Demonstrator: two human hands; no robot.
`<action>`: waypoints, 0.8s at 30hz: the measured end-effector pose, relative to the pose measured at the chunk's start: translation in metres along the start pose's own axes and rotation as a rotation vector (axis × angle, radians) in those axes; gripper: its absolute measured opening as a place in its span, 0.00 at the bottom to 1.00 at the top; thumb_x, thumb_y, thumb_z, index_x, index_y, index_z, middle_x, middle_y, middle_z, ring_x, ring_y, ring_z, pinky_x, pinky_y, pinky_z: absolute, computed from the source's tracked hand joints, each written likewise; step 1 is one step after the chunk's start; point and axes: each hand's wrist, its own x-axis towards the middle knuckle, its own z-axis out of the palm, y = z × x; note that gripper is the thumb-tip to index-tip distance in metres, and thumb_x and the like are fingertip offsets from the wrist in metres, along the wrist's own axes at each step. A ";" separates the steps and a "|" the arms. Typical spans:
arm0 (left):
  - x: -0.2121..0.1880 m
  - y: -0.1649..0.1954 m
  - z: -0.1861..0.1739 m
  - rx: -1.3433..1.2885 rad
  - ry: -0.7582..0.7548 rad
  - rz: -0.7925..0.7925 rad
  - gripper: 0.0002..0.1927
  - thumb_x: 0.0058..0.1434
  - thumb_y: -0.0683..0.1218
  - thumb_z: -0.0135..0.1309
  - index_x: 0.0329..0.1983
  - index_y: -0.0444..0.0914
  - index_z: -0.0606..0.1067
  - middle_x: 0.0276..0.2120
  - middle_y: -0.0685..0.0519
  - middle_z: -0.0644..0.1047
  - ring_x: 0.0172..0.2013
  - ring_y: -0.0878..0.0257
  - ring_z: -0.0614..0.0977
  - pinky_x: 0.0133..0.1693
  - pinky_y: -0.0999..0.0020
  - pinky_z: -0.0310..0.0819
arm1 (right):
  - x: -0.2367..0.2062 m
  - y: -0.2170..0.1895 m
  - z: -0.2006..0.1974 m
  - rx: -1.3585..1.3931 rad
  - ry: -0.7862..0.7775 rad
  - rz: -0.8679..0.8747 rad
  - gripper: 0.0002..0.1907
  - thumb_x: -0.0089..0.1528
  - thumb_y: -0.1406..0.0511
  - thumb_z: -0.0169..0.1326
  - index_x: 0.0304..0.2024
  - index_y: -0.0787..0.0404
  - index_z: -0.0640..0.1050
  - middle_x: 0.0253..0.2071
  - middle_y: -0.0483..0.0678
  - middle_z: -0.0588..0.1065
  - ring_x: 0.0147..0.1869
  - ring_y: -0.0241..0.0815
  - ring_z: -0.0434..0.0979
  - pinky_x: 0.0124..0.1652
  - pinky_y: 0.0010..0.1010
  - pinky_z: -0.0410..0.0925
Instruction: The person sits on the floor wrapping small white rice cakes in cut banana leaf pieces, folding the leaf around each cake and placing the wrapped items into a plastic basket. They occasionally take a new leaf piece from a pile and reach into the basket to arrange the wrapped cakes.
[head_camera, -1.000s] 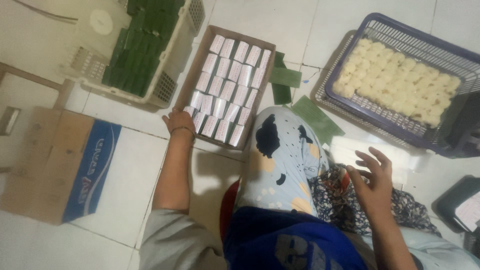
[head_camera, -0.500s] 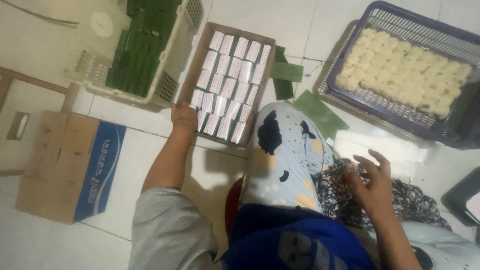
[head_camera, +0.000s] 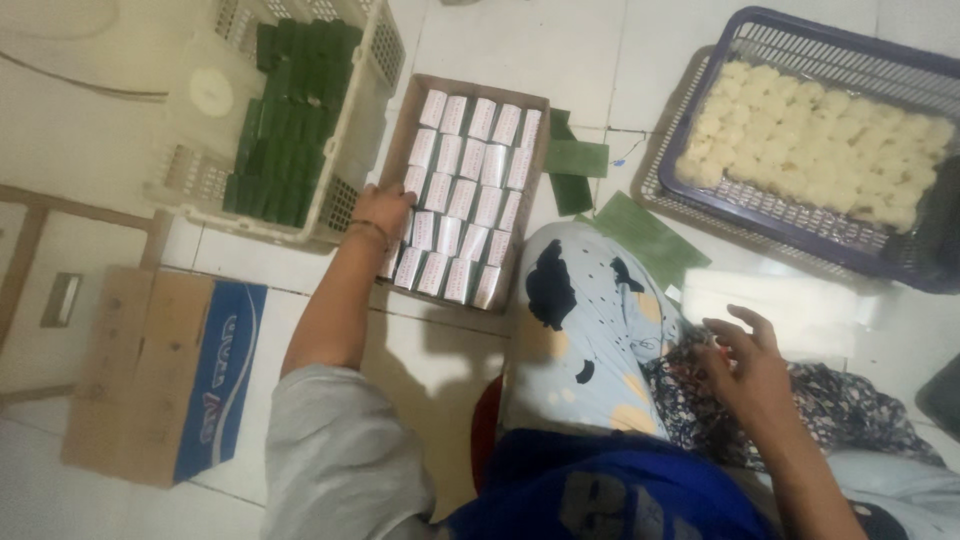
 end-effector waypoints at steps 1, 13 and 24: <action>0.006 0.004 0.001 0.000 0.006 -0.003 0.12 0.58 0.40 0.49 0.43 0.42 0.80 0.47 0.46 0.78 0.46 0.48 0.81 0.52 0.52 0.70 | 0.002 0.000 0.001 -0.025 -0.003 -0.005 0.21 0.61 0.61 0.58 0.55 0.62 0.79 0.70 0.55 0.65 0.49 0.53 0.81 0.44 0.41 0.77; 0.045 -0.005 0.033 -0.280 0.013 -0.320 0.09 0.69 0.43 0.47 0.44 0.36 0.77 0.49 0.38 0.77 0.48 0.40 0.79 0.50 0.46 0.74 | 0.017 -0.024 0.003 -0.133 -0.172 0.184 0.21 0.61 0.62 0.57 0.57 0.59 0.78 0.72 0.53 0.61 0.48 0.52 0.82 0.44 0.38 0.79; -0.007 0.091 0.048 -0.577 -0.215 -0.707 0.56 0.62 0.75 0.45 0.78 0.38 0.40 0.74 0.28 0.31 0.71 0.27 0.30 0.66 0.26 0.25 | 0.033 -0.020 0.026 -0.046 -0.115 0.044 0.21 0.61 0.62 0.57 0.56 0.63 0.77 0.68 0.57 0.65 0.50 0.56 0.82 0.49 0.41 0.76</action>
